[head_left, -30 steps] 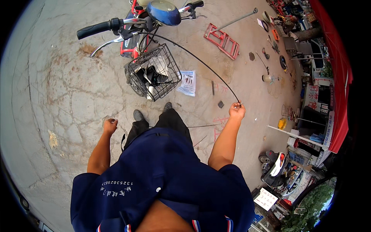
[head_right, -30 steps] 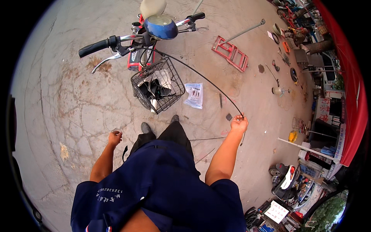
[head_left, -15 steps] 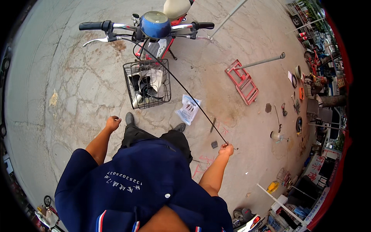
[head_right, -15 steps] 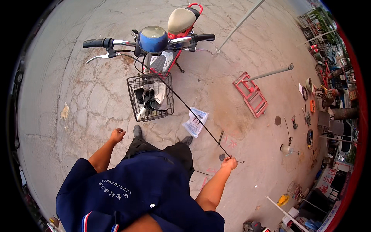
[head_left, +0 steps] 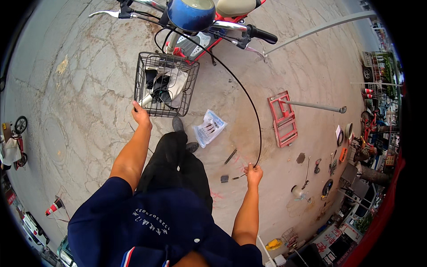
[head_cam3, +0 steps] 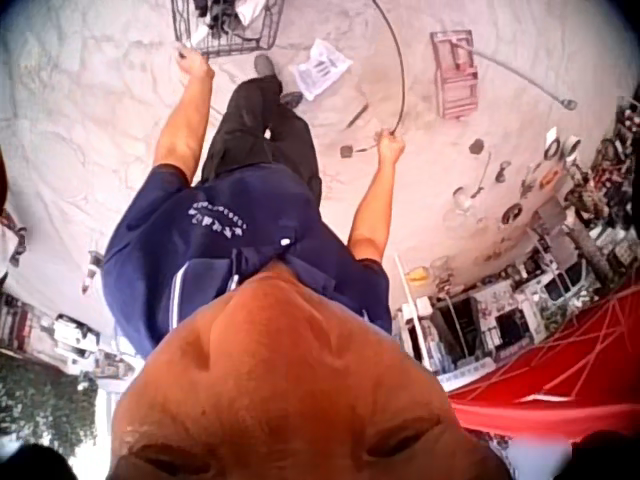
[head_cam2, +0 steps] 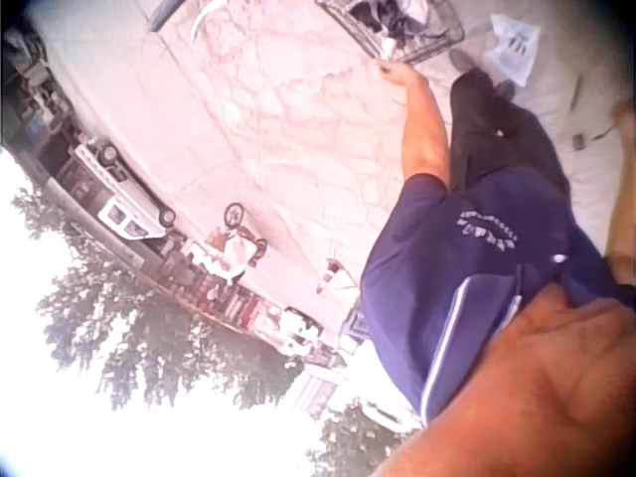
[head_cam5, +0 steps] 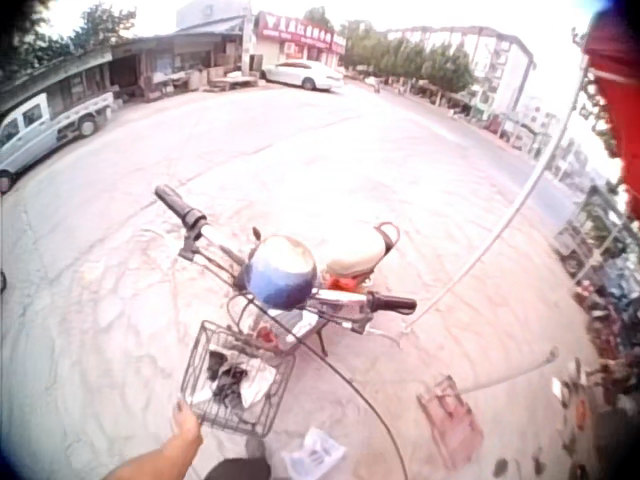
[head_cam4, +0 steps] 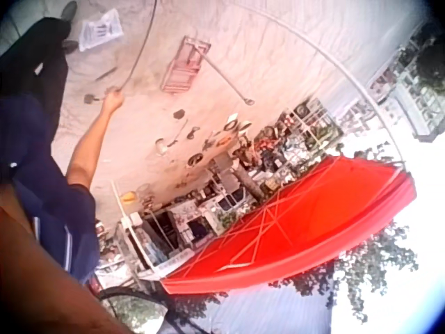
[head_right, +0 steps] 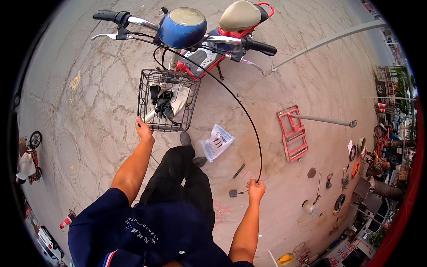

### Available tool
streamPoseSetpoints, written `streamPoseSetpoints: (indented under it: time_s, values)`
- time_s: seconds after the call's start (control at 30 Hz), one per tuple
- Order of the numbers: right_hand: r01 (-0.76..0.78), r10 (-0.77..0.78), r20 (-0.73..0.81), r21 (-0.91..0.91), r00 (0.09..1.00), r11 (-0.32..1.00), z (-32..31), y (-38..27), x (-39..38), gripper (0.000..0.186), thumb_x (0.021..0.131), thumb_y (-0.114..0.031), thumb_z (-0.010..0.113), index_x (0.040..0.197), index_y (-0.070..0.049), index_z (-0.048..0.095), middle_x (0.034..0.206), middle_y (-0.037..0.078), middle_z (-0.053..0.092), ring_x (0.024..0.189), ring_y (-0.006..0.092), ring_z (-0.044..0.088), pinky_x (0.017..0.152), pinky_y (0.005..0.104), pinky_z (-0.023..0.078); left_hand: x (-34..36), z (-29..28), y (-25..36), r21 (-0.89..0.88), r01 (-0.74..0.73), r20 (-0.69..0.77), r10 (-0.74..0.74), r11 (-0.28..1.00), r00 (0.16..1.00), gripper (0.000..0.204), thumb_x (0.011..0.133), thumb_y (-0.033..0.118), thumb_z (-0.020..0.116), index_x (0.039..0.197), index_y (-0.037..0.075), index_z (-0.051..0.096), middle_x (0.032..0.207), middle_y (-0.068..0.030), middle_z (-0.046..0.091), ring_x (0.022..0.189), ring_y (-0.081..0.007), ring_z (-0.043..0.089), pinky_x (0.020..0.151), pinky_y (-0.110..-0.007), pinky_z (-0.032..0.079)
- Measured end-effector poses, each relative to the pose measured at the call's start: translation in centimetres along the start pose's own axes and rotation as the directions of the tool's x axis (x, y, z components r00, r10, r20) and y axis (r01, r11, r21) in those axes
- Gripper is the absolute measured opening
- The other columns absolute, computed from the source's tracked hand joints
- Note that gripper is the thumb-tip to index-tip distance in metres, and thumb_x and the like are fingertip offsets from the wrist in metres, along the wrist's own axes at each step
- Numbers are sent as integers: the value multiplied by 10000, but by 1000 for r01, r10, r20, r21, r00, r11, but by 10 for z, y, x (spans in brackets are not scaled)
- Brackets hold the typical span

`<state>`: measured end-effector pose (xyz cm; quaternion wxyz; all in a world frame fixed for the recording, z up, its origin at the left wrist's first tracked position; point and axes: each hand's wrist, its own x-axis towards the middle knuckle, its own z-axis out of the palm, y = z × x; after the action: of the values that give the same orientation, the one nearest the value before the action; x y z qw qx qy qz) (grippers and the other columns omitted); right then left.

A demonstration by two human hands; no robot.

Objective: The person adjusts the brake cable at the handlebar, then routes and secures the cable along the frame. They attach the cable to the front wheel brake mechanism and tighten the connection.

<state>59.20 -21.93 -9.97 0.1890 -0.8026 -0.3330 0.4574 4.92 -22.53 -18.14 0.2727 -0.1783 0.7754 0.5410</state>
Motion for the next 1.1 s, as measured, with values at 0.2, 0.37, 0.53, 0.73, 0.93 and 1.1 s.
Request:
streamPoseSetpoints:
  time_s: [0.2, 0.37, 0.53, 0.73, 0.93, 1.1]
  values:
    - [63, -72, -5, -447, 997, 892, 8, -35, 27, 428, 909, -354, 676, 687, 5, 607, 607, 125, 637, 554, 229, 632, 586, 368, 516, 48, 0, 13, -162, -229, -214, 193, 960, 958, 679, 934, 595, 574, 1213, -22, 538, 1003, -107, 599, 736, -165, 548, 658, -292, 477]
    - [299, -337, 104, -743, 936, 600, 18, -76, 43, 457, 896, -402, 667, 670, -11, 596, 614, 202, 594, 617, 383, 586, 595, 460, 466, 118, -41, 94, -188, -161, 50, 173, 969, 984, 548, 858, 587, 689, 1024, 74, 593, 792, -3, 542, 609, -88, 504, 550, -227, 451]
    - [444, -425, 254, -780, 869, 441, 50, -121, 53, 445, 913, -381, 642, 662, -19, 578, 674, 223, 614, 669, 441, 593, 619, 502, 464, 183, -45, 161, -50, -110, 149, 117, 993, 982, 573, 850, 562, 711, 1144, 77, 630, 1040, -20, 626, 685, -110, 527, 606, -247, 468]
    - [658, -454, 519, -716, 725, 232, 82, -163, 43, 269, 892, -239, 644, 727, -26, 638, 743, 230, 645, 730, 442, 635, 655, 512, 505, 229, 0, 236, 195, -171, 198, 132, 966, 971, 761, 771, 611, 758, 1266, 52, 612, 1104, -63, 624, 780, -121, 590, 659, -260, 497]
    - [867, -491, 748, -498, 447, 30, 105, -184, 55, 154, 795, -93, 656, 931, -20, 655, 808, 214, 657, 762, 406, 639, 676, 474, 508, 268, 42, 262, 693, -340, -21, 490, 635, 871, 853, 757, 644, 702, 1261, -38, 613, 1205, -226, 657, 1125, -284, 634, 973, -376, 475]
    - [954, -512, 832, -291, 213, -76, 128, -240, 66, 294, 887, -70, 635, 1162, 23, 585, 755, 196, 651, 648, 351, 622, 639, 446, 478, 255, 14, 228, 351, -538, 12, 571, 767, 821, 867, 842, 610, 641, 1381, -51, 482, 1311, -305, 559, 1217, -390, 566, 1029, -433, 434]
